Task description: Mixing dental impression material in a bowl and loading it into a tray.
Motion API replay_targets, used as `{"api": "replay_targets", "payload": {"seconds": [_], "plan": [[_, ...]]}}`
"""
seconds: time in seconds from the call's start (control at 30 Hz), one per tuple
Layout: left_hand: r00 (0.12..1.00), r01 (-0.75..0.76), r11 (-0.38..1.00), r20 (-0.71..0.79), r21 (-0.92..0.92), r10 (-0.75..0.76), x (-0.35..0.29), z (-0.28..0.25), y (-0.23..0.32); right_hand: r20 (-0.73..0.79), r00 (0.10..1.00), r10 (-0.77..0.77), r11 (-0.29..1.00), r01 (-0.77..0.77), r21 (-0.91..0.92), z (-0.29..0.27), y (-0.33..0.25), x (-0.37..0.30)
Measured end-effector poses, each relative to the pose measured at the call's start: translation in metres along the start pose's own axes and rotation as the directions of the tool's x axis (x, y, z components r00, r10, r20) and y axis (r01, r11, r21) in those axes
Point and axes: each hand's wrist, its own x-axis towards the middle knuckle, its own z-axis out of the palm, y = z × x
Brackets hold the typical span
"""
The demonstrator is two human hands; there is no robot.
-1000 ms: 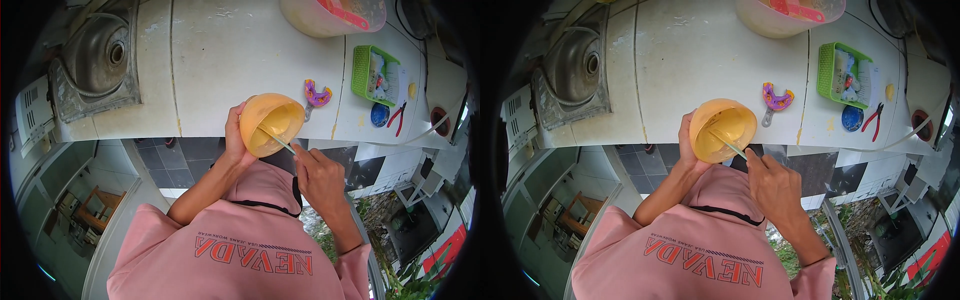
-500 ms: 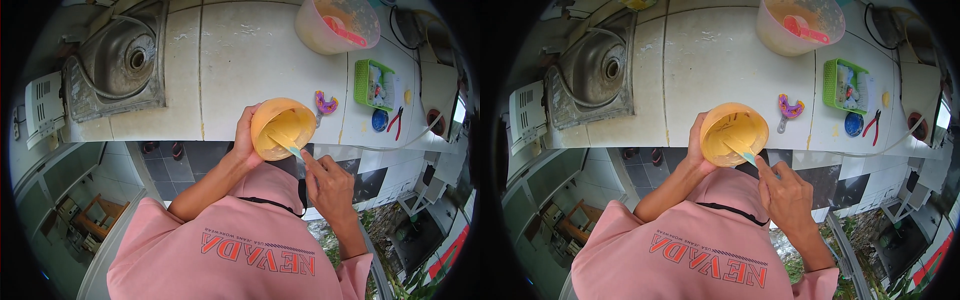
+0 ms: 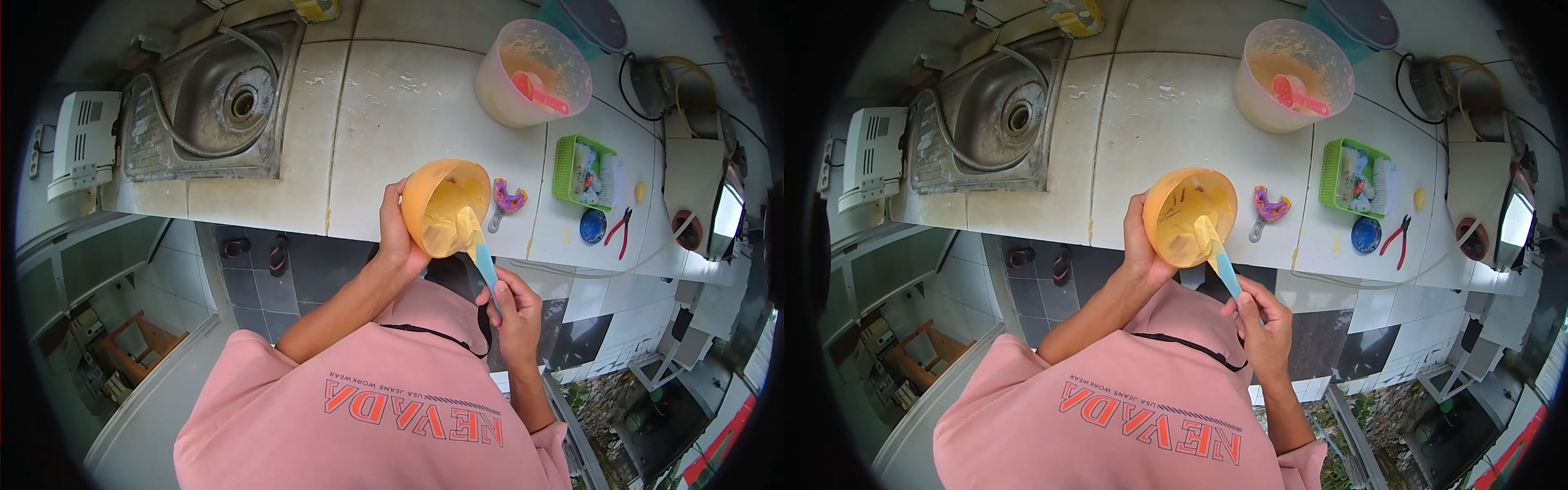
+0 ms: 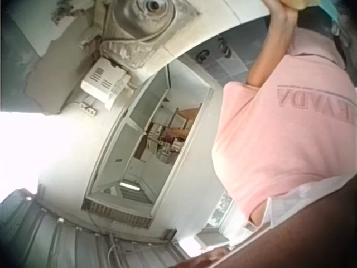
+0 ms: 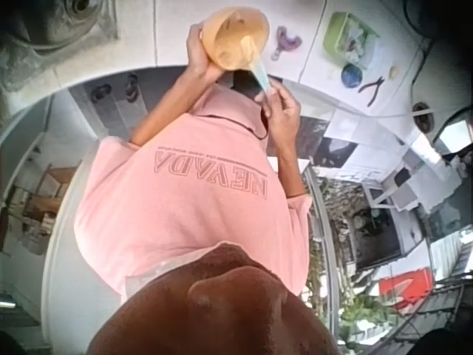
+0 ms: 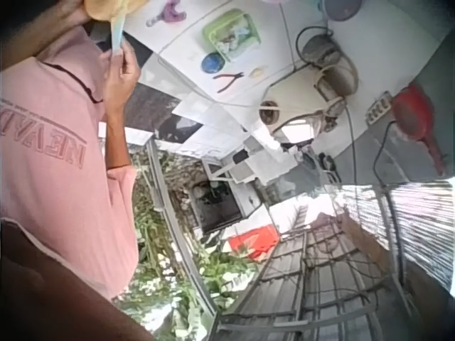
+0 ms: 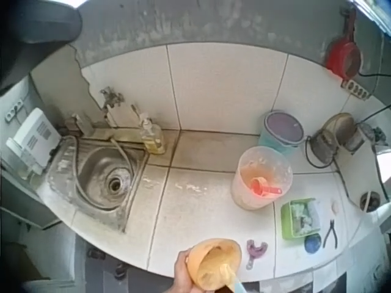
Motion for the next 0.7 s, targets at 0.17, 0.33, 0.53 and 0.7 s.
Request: {"api": "replay_targets", "payload": {"seconds": [0.17,0.33,0.53,0.7], "plan": [[0.996,-0.05,0.999,0.076,0.001,0.05,-0.006,0.016,-0.012,0.16,0.831,-0.533,0.444,0.435,-0.783,0.002,-0.014,0.01],[0.997,-0.036,0.998,0.075,0.052,0.032,-0.004,0.025,-0.025,0.25,0.845,-0.472,0.333,0.433,-0.838,-0.014,-0.047,0.008],[0.99,0.094,0.995,0.106,0.038,-0.097,0.003,0.025,-0.026,0.279,0.823,-0.494,0.268,0.45,-0.852,-0.043,-0.06,0.012],[0.991,0.125,0.982,0.031,0.144,-0.131,-0.001,0.034,-0.024,0.351,0.785,-0.51,0.016,0.417,-0.909,-0.054,-0.065,0.017]]}}
